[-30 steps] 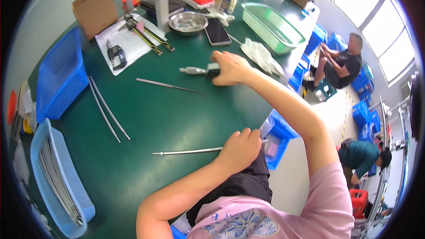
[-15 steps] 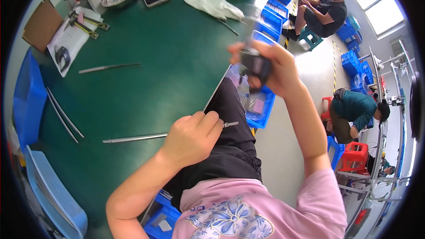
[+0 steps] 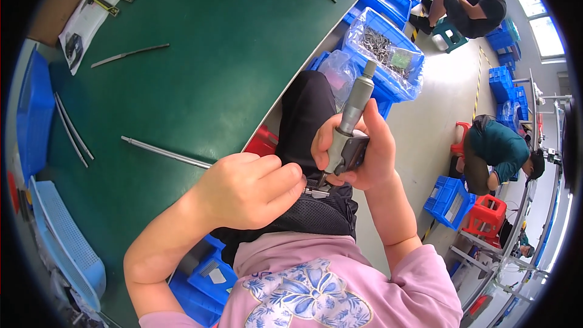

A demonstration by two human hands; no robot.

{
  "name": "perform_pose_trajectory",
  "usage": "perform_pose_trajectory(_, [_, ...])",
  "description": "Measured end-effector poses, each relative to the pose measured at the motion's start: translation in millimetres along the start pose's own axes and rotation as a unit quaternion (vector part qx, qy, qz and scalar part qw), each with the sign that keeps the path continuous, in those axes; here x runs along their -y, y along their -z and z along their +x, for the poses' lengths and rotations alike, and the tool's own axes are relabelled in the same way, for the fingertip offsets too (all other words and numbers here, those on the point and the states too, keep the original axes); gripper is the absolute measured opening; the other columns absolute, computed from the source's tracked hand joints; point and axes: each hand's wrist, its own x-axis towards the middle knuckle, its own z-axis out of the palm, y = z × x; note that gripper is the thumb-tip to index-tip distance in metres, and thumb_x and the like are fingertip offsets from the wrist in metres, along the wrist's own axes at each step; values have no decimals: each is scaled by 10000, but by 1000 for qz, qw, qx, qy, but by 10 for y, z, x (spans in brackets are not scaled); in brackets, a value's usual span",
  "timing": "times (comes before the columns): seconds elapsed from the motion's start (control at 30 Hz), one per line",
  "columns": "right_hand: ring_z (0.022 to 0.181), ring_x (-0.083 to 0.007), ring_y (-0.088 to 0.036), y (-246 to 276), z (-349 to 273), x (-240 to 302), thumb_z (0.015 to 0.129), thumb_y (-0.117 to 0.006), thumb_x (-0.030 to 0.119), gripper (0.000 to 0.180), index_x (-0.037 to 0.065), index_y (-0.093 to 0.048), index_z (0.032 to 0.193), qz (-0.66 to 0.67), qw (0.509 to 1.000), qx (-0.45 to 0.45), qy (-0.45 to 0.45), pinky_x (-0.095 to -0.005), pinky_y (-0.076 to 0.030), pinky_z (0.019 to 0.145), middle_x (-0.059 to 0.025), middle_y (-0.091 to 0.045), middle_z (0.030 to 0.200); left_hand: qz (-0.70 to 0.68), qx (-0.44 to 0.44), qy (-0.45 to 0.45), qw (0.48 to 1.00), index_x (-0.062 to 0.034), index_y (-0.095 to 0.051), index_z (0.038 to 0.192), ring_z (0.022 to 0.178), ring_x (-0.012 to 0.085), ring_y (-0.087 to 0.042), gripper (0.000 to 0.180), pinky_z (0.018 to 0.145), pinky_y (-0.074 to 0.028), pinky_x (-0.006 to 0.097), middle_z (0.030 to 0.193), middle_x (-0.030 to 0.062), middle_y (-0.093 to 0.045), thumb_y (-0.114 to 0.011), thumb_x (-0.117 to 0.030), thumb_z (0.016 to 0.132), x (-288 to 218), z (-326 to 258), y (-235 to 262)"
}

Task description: The worker is filing the ends of metal rods to smooth them and then using a digital micrometer to measure the diameter for quality control.

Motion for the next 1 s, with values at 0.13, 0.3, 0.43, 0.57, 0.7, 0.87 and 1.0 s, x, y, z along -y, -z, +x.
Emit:
perform_pose_trajectory(0.13, [427,-142,-465,-32,28,14,909,-259,676,774,-17,-602,881,9,1000,2,-29,-217,-320,341,-176,-629,751,-9,1,0,1000,-36,-624,742,563,124,-510,170,429,-410,246,803,17,-575,-616,-123,597,0,-3,0])
perform_pose_trajectory(0.3, [449,-150,-482,-51,78,-2,902,-259,687,785,-18,-604,879,4,998,6,-55,-223,-321,335,-200,-626,742,-34,13,8,999,-37,-675,791,513,126,-519,214,427,-408,262,767,17,-578,-648,-105,589,-1,-16,25])
perform_pose_trajectory(0.43, [440,-151,-479,-37,81,-40,896,-268,686,781,-21,-601,877,8,998,31,-45,-227,-319,329,-207,-626,745,-40,23,9,999,-40,-673,778,510,126,-516,213,425,-405,264,760,14,-579,-639,-115,581,2,-17,40])
perform_pose_trajectory(0.57, [393,-153,-433,-55,64,-104,905,-258,663,786,-45,-597,867,-7,1000,1,27,-226,-303,299,-215,-610,715,-29,6,13,999,-53,-606,700,539,119,-498,129,421,-400,255,747,-1,-523,-601,-144,609,2,-24,17])
perform_pose_trajectory(0.7, [366,-158,-405,-100,82,-77,922,-234,647,803,-69,-594,871,27,999,-8,-19,-230,-296,271,-234,-592,696,-29,5,17,999,-58,-602,690,534,120,-495,120,422,-398,255,733,-1,-511,-603,-146,609,4,-29,24])
perform_pose_trajectory(0.87, [381,-163,-429,-85,102,-97,914,-221,646,811,-68,-604,880,49,997,52,14,-233,-305,295,-233,-609,710,-36,6,17,999,-65,-589,669,530,120,-492,100,424,-404,257,717,0,-489,-600,-147,613,0,-25,16])
perform_pose_trajectory(1.0, [411,-176,-465,-99,87,-102,903,-228,656,821,-68,-615,903,83,996,39,-12,-231,-319,325,-231,-628,738,-36,13,20,999,-67,-577,655,526,120,-486,96,424,-408,260,700,2,-462,-600,-150,615,9,-27,27])
